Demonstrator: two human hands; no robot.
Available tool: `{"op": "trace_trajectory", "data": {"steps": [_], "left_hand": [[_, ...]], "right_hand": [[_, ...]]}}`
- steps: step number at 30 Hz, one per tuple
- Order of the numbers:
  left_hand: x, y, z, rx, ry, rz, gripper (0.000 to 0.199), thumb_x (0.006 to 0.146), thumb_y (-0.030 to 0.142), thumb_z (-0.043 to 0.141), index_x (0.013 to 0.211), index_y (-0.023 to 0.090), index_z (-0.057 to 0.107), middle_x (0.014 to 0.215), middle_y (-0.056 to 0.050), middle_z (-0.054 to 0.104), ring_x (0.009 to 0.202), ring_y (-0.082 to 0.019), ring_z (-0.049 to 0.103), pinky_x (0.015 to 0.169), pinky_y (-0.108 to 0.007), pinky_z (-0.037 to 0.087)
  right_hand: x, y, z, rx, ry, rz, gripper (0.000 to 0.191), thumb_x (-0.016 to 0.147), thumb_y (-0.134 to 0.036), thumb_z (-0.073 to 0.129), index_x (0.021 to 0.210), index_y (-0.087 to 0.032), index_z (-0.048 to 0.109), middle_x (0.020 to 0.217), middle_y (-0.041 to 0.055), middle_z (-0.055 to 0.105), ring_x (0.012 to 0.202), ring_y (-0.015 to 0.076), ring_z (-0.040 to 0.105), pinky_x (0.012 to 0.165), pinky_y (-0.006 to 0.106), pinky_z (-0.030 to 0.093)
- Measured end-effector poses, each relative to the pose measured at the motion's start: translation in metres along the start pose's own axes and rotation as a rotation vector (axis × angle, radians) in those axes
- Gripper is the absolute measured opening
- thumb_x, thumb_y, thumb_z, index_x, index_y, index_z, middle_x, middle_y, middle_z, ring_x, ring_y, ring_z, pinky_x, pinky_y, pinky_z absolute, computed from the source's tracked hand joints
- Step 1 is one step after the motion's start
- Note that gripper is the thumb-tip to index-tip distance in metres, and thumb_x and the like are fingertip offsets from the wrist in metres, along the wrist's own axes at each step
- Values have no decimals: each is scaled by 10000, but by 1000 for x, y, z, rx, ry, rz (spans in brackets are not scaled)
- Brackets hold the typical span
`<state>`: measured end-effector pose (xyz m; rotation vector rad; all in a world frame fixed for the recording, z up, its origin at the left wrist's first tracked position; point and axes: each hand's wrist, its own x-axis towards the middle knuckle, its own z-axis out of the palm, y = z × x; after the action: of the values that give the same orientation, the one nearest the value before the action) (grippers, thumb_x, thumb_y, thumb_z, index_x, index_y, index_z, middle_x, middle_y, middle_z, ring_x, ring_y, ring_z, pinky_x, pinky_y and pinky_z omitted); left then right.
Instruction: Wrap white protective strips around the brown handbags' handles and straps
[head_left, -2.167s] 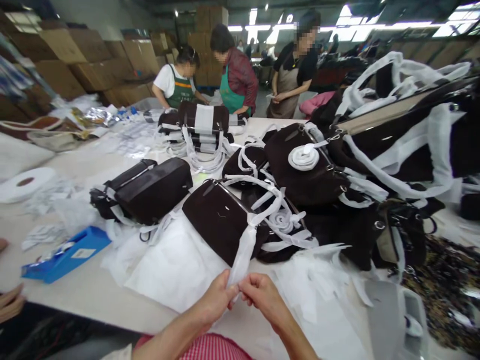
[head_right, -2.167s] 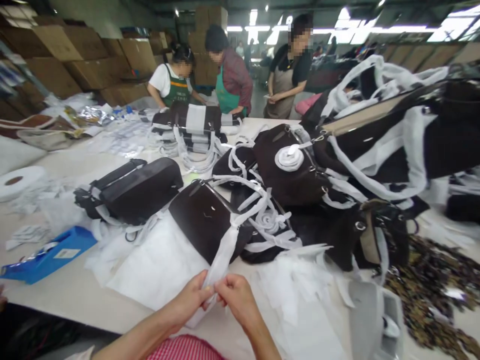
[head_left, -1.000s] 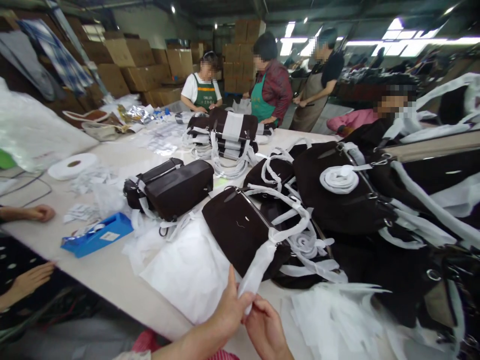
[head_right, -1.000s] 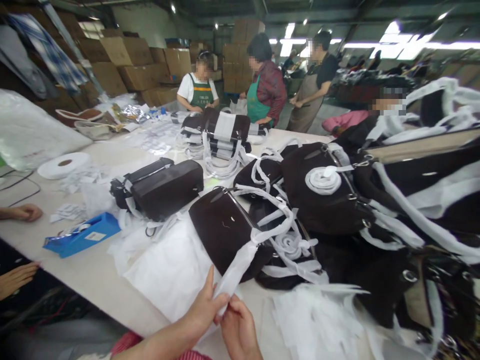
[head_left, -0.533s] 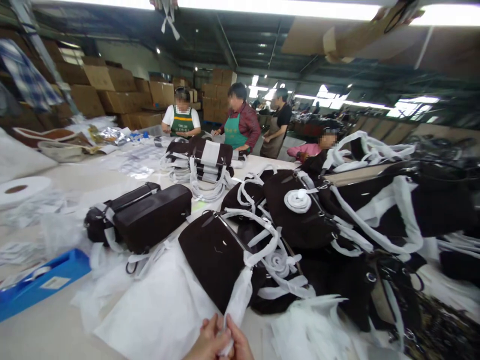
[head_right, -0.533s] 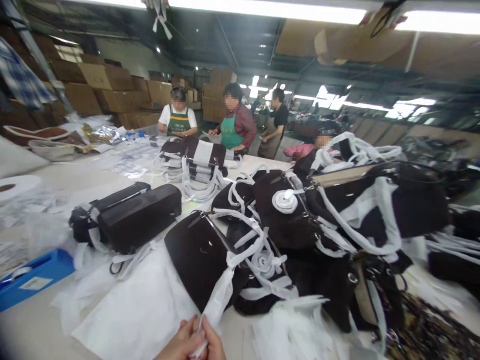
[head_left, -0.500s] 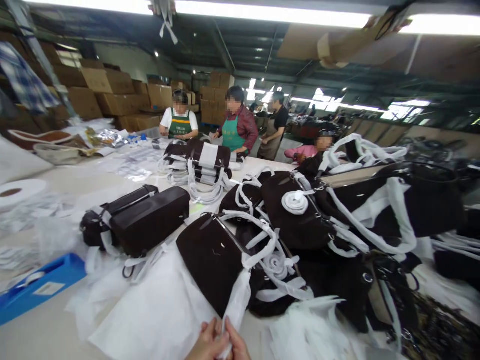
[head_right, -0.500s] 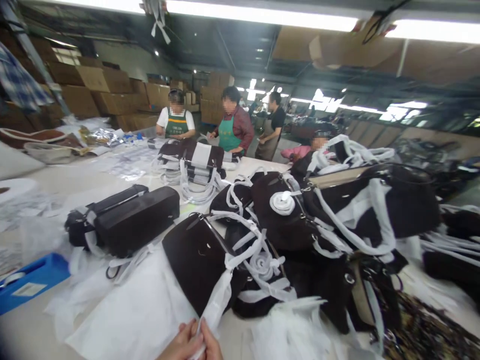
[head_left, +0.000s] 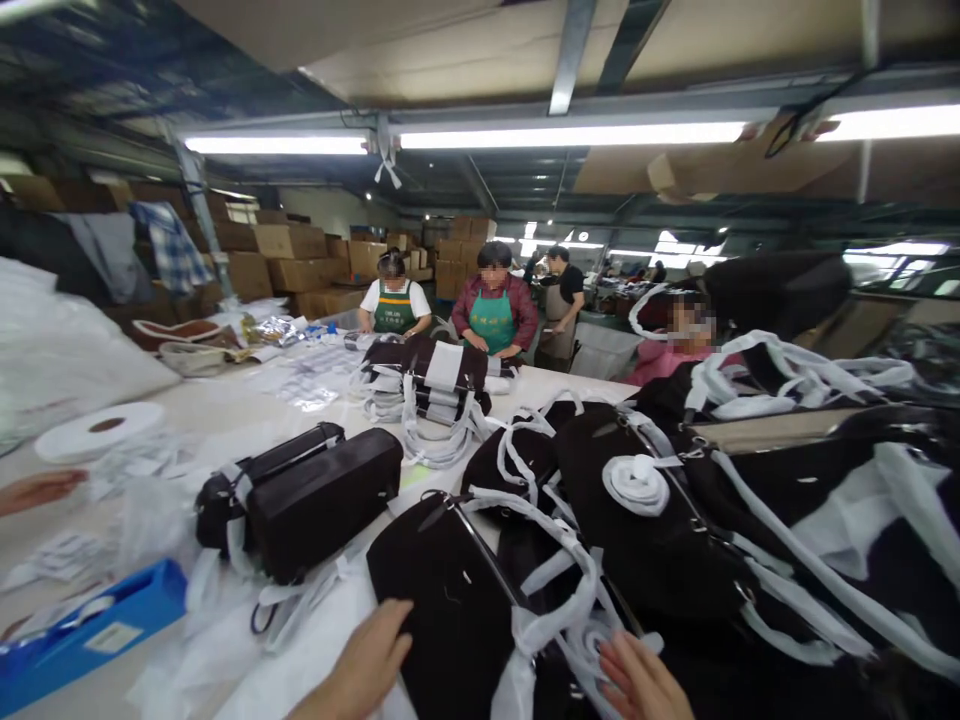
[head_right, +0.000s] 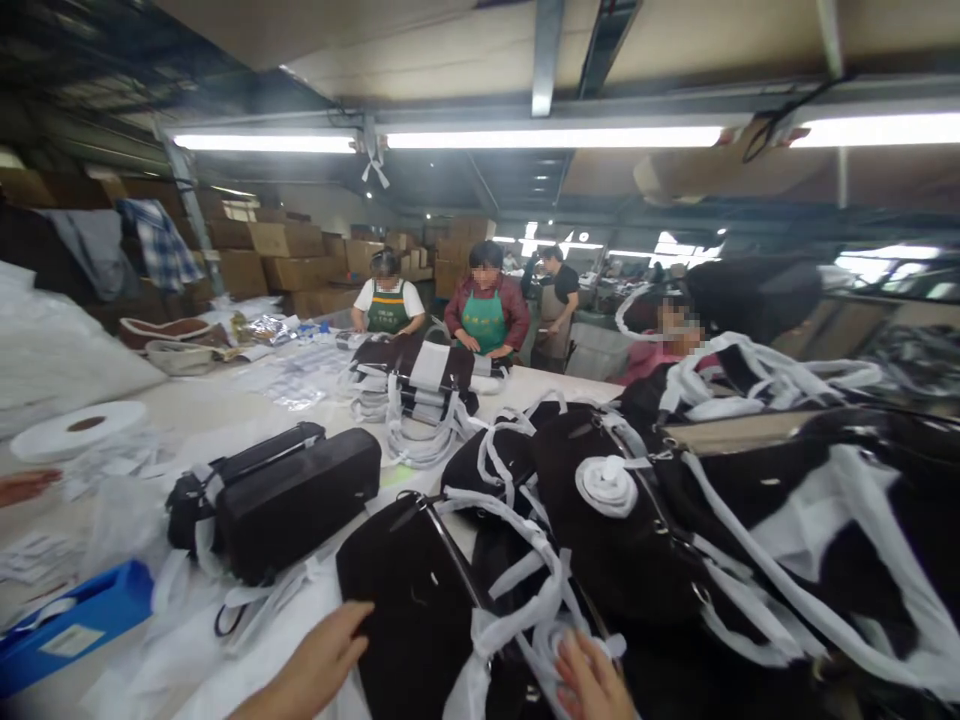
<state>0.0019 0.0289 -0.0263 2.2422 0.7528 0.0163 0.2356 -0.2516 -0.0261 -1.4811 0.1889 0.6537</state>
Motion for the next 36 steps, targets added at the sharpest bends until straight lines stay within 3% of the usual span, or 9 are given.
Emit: {"op": "trace_trajectory", "data": {"steps": [4,8,13,18,25,28,31,33,36], "left_hand": [[82,57,-45,190,111,179,502,807,228,471,1303,156,503,1412,-130,470,1322,-256,388,1131,-375,231],[157,89,-50,270,66,107,624,769,300,575,1351,129,432,1398,-170,468,1320,-322,369,1093,-451,265],[185,94,-47,253,10,109,250,750,179,559,978,179,660,1088,-99,649,1092,-293,553,930,-392,407],[143,89,-109,198,32,224,118,715,184,584,813,181,652,934,-32,643,919,-204,569,820,-273,418],[-19,126,-188,-473,-57,29,225,691,355,590,762,143,616,591,16,565,469,-110,472,468,-218,344],[-68,141,-167,-664,-85,-62,245,708,412,598,765,174,612,509,22,527,434,-145,498,460,-253,384],[-70,131,-110,-645,102,80,184,757,351,588,704,191,660,637,-28,610,637,-192,584,638,-302,469],[-50,117,-62,-535,223,202,138,759,252,574,744,200,701,931,-68,672,924,-237,592,846,-322,448],[-14,101,-7,-290,220,20,205,770,205,505,676,184,686,871,-85,657,875,-233,594,815,-333,431]], "right_hand": [[38,-32,34,99,-131,24,634,506,-550,832,978,-187,614,780,90,732,837,280,706,713,359,548],[52,-44,63,51,-126,-24,488,466,-533,842,751,-199,630,601,35,681,636,235,675,568,309,518],[17,-90,84,-203,-416,-231,475,582,-557,791,852,-204,623,552,-32,612,499,143,552,489,248,388],[-29,-168,106,-401,-611,-438,398,689,-546,723,812,-183,614,549,-40,559,499,110,465,531,255,360],[-24,-277,164,-535,-606,-935,359,762,-536,654,766,-178,622,626,-10,604,590,133,518,605,270,410],[-18,-297,210,-583,-606,-1074,325,794,-477,616,918,-180,657,815,28,695,757,166,597,754,304,448],[-10,-278,240,-662,-539,-1027,402,712,-337,677,1082,-184,652,983,68,720,929,223,629,863,363,455],[-7,-246,239,-732,-501,-966,353,638,-246,703,984,-181,700,934,75,732,921,244,640,858,378,467],[-14,-175,204,-835,-580,-830,258,621,-194,665,866,-176,741,743,47,733,721,212,654,706,334,503]]}}
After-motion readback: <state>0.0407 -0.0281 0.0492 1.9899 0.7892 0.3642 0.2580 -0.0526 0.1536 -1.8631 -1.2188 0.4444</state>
